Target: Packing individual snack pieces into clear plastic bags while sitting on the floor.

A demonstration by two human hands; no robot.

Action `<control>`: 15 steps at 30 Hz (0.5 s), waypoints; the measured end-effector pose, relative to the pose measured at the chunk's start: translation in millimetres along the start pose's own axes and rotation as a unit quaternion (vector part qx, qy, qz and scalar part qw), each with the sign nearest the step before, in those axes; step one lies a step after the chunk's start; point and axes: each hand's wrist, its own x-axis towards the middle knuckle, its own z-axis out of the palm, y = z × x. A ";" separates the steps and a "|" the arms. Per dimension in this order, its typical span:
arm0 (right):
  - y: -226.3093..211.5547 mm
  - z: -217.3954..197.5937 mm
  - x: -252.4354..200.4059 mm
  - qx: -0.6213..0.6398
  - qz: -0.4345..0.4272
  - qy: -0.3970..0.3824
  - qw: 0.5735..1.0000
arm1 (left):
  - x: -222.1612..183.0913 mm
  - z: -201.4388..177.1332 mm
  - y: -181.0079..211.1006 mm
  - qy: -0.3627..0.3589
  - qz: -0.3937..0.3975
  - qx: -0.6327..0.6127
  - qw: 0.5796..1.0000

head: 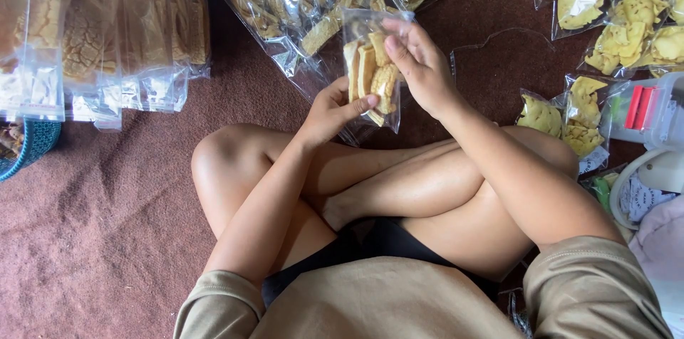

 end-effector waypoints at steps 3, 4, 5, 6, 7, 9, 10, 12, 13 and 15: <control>-7.9 2.9 -0.3 0.069 0.020 -0.038 0.997 | -1.2 -3.1 1.5 0.041 0.024 0.013 0.999; -9.3 3.5 -1.8 0.019 0.026 -0.037 0.999 | -1.4 -4.2 1.2 0.044 0.020 0.006 0.999; -10.6 3.9 -3.2 -0.030 0.032 -0.035 0.998 | -1.5 -5.2 0.9 0.047 0.015 -0.001 0.999; -14.3 4.6 -3.6 -0.030 0.032 -0.035 0.998 | -2.0 -4.0 1.4 0.047 0.015 -0.002 0.999; -17.9 5.3 -4.1 -0.035 0.019 -0.034 0.999 | -2.4 -2.8 1.9 0.053 0.002 0.005 0.999; -19.5 5.7 -4.1 -0.041 0.005 -0.034 0.999 | -2.2 -1.9 1.2 0.059 -0.011 0.012 0.998; -17.4 5.6 -4.0 -0.043 0.007 -0.031 0.999 | -1.8 -2.3 -0.1 0.058 -0.011 0.013 0.998; -13.3 5.2 -3.3 -0.046 0.008 -0.029 0.999 | -1.0 -2.7 -1.7 0.056 -0.011 0.015 0.998; -11.3 5.0 -2.6 -0.019 0.012 -0.033 0.999 | -0.8 -2.7 -2.1 0.056 -0.007 0.008 0.998; -5.4 4.4 -1.1 0.008 0.017 -0.038 0.999 | 0.0 -5.8 -5.8 0.058 -0.003 0.002 0.998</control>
